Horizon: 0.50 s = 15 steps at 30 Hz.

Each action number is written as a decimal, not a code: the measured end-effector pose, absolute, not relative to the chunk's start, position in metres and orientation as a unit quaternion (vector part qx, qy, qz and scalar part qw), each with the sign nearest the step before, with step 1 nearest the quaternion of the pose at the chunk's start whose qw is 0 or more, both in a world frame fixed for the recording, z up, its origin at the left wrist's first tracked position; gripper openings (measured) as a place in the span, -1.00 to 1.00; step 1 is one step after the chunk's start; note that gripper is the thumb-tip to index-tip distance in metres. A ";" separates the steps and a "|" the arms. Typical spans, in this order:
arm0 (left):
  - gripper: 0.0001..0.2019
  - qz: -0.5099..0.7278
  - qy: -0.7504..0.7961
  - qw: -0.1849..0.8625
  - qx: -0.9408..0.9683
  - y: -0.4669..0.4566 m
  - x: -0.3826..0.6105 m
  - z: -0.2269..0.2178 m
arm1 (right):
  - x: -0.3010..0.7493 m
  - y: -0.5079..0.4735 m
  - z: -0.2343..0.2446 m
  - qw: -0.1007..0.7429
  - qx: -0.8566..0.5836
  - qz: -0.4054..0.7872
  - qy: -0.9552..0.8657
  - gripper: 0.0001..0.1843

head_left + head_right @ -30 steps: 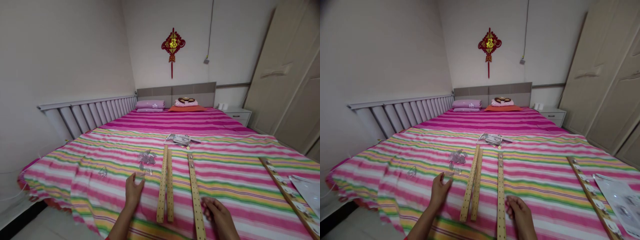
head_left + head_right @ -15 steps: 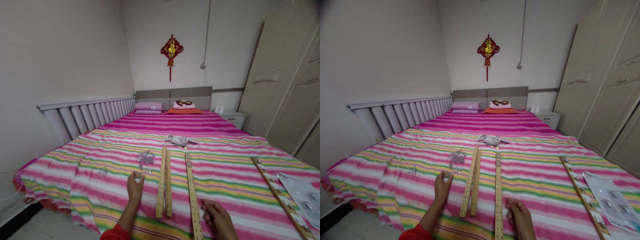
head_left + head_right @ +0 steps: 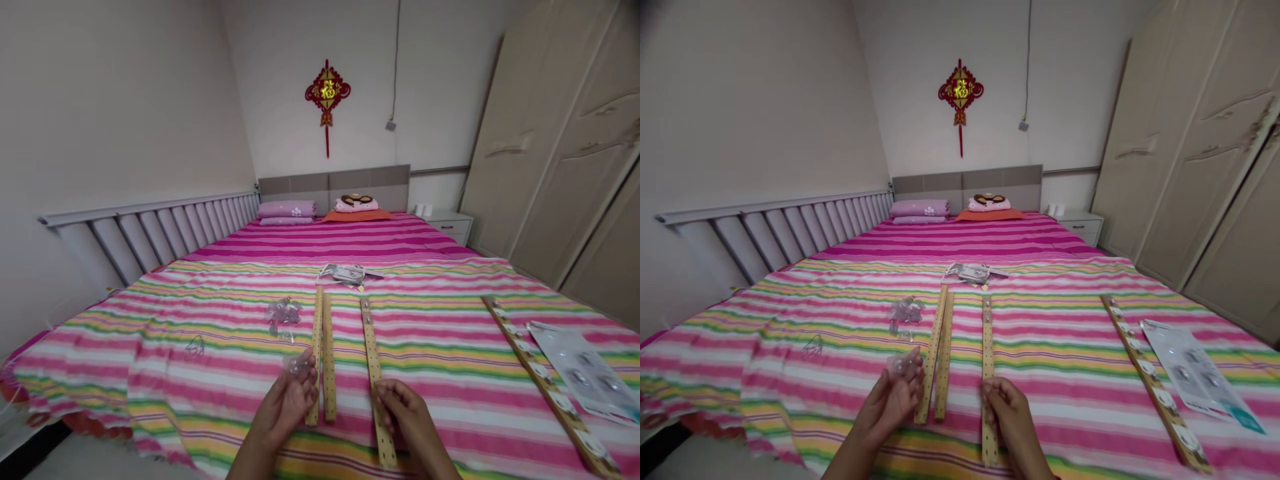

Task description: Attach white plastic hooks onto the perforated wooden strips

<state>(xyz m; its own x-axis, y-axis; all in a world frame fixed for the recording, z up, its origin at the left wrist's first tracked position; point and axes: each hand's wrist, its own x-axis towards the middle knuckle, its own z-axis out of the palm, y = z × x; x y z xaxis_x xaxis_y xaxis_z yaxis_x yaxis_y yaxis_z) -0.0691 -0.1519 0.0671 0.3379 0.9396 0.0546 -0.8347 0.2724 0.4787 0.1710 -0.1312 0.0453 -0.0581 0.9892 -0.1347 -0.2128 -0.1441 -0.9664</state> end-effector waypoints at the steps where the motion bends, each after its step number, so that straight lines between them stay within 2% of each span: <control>1: -0.52 0.555 0.113 0.795 0.217 -0.154 -0.063 0.069 | 0.170 -0.133 0.048 0.497 -0.462 0.600 -0.424 -0.56; 4: -0.56 0.534 0.137 0.808 0.205 -0.156 -0.046 0.075 | 0.169 -0.140 0.060 0.495 -0.455 0.593 -0.444 -0.55; 7: -0.63 0.513 0.216 0.813 0.172 -0.155 -0.029 0.083 | 0.167 -0.149 0.075 0.536 -0.442 0.539 -0.476 -0.58; 12: -0.72 0.512 0.345 0.782 0.078 -0.154 0.007 0.095 | 0.159 -0.163 0.089 0.564 -0.411 0.395 -0.598 -0.81; 15: -0.72 0.515 0.340 0.783 0.070 -0.159 0.026 0.099 | 0.155 -0.166 0.088 0.552 -0.390 0.322 -0.663 -0.92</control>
